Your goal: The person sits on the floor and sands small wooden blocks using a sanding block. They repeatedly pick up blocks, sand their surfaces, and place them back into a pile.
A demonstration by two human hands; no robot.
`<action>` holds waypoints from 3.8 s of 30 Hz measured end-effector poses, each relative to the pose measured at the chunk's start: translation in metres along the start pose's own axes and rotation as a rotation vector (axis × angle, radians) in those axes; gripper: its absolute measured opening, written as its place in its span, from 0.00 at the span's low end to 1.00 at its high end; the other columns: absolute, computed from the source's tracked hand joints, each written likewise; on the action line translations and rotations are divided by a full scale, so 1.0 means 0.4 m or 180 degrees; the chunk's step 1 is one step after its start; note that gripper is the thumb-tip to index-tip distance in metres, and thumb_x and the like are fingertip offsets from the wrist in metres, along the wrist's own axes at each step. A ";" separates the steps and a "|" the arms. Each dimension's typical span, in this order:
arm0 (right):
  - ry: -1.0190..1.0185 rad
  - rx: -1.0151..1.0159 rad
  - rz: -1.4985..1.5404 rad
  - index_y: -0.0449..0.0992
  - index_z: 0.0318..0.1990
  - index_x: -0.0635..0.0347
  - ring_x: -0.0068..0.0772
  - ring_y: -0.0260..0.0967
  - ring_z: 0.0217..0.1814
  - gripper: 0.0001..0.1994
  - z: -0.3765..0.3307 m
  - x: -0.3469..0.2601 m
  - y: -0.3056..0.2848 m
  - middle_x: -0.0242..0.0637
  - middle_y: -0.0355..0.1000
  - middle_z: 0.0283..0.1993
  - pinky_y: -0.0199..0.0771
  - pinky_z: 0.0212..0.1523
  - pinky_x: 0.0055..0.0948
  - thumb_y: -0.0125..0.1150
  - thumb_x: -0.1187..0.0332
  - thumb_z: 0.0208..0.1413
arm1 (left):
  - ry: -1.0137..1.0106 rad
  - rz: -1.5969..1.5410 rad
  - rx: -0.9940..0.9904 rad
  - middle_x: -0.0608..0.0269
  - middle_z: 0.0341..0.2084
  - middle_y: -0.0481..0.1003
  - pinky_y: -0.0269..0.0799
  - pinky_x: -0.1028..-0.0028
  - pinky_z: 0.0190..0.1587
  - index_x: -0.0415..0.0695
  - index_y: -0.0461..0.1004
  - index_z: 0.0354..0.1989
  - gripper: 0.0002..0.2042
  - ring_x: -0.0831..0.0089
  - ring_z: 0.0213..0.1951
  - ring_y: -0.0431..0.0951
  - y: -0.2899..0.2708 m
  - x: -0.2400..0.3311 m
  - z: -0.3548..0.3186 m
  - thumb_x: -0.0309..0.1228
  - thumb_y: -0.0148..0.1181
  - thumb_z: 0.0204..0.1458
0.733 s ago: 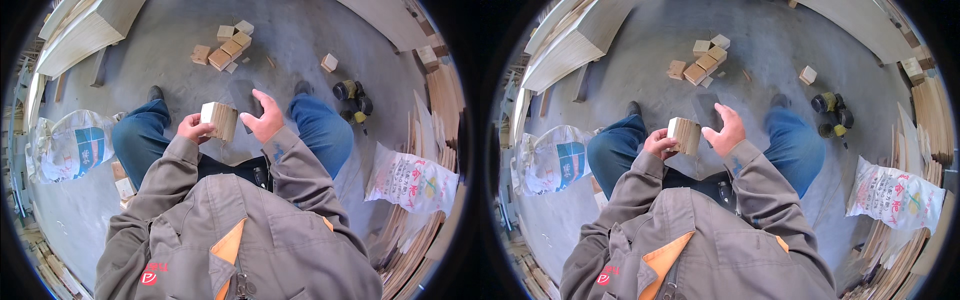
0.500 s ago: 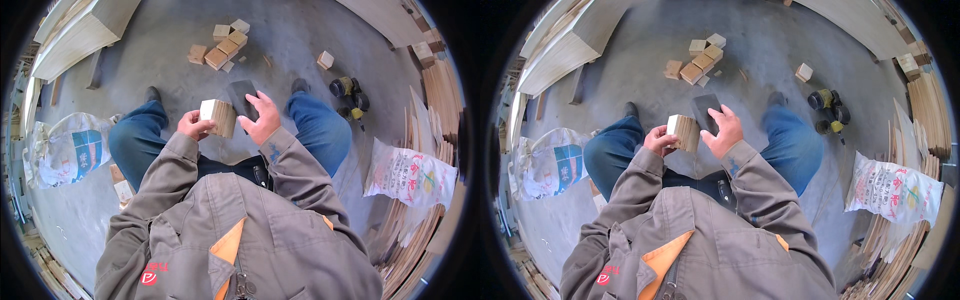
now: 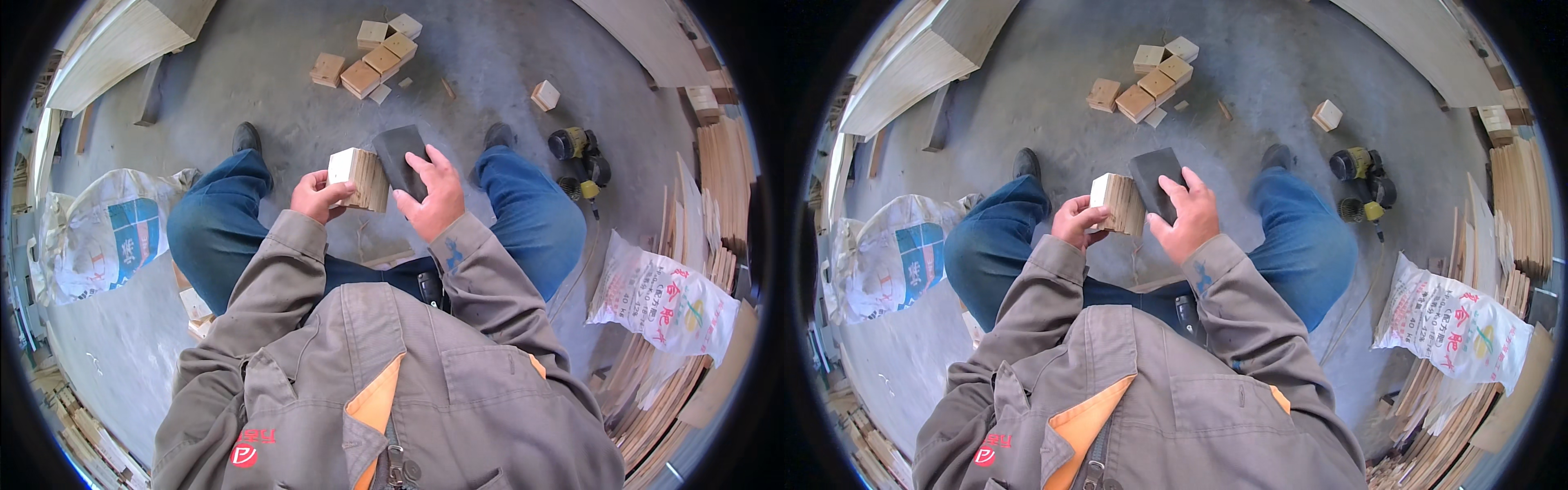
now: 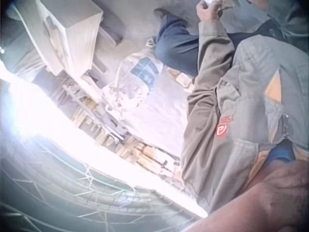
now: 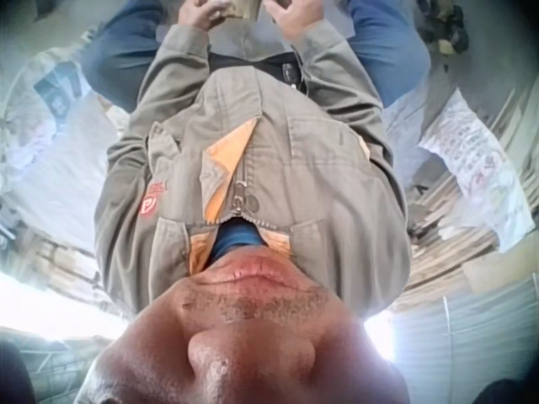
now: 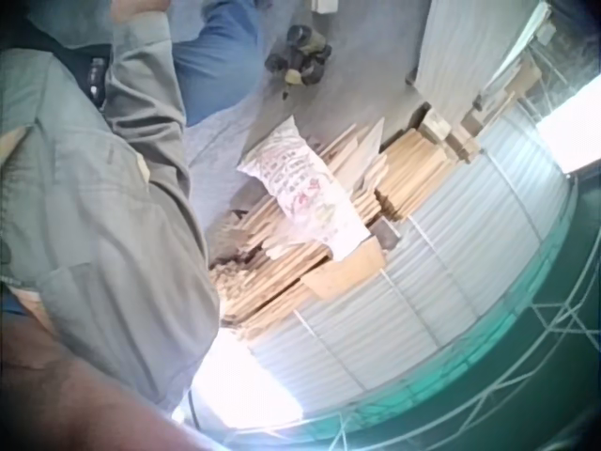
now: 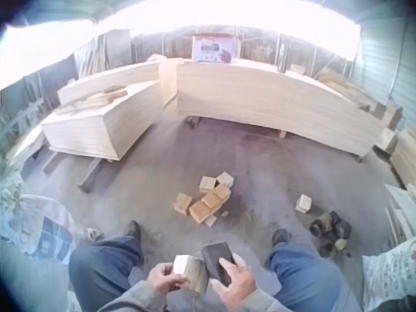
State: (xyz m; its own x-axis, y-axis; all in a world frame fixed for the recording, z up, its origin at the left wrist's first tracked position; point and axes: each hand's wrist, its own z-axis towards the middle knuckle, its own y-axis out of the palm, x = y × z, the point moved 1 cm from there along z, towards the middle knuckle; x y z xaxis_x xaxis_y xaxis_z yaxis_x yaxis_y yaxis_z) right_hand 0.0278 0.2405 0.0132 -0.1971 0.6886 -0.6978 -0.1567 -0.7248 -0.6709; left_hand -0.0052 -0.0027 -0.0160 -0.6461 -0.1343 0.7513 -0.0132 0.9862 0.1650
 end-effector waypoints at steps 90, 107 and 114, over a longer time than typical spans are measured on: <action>-0.0044 -0.0214 0.0260 0.77 0.59 0.58 0.61 0.65 0.64 0.30 -0.028 -0.015 -0.007 0.58 0.63 0.68 0.68 0.64 0.49 0.76 0.68 0.44 | 0.0417 -0.0294 0.0592 0.52 0.50 0.76 0.77 0.67 0.48 0.33 0.63 0.63 0.40 0.67 0.47 0.79 0.003 -0.007 0.052 0.34 0.79 0.43; 0.0086 0.0340 -0.0115 0.75 0.60 0.59 0.64 0.63 0.65 0.31 0.031 -0.014 -0.006 0.62 0.62 0.67 0.67 0.64 0.51 0.75 0.68 0.45 | 0.0524 -0.0344 0.0271 0.49 0.49 0.77 0.79 0.64 0.52 0.29 0.64 0.62 0.38 0.65 0.47 0.81 0.046 0.009 0.023 0.31 0.77 0.44; 0.0175 0.0354 -0.0340 0.75 0.59 0.58 0.63 0.65 0.61 0.30 0.028 0.002 0.005 0.61 0.62 0.67 0.68 0.63 0.52 0.75 0.67 0.45 | 0.0394 -0.0452 0.0274 0.50 0.49 0.77 0.79 0.65 0.50 0.30 0.64 0.62 0.38 0.66 0.46 0.81 0.032 -0.003 0.025 0.31 0.77 0.44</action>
State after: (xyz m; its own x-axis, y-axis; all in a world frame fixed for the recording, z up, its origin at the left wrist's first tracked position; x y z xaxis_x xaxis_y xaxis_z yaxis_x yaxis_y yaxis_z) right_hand 0.0165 0.2392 0.0141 -0.1209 0.7600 -0.6386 -0.2808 -0.6432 -0.7124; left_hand -0.0124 0.0112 -0.0211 -0.5344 -0.2782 0.7981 -0.1660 0.9604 0.2236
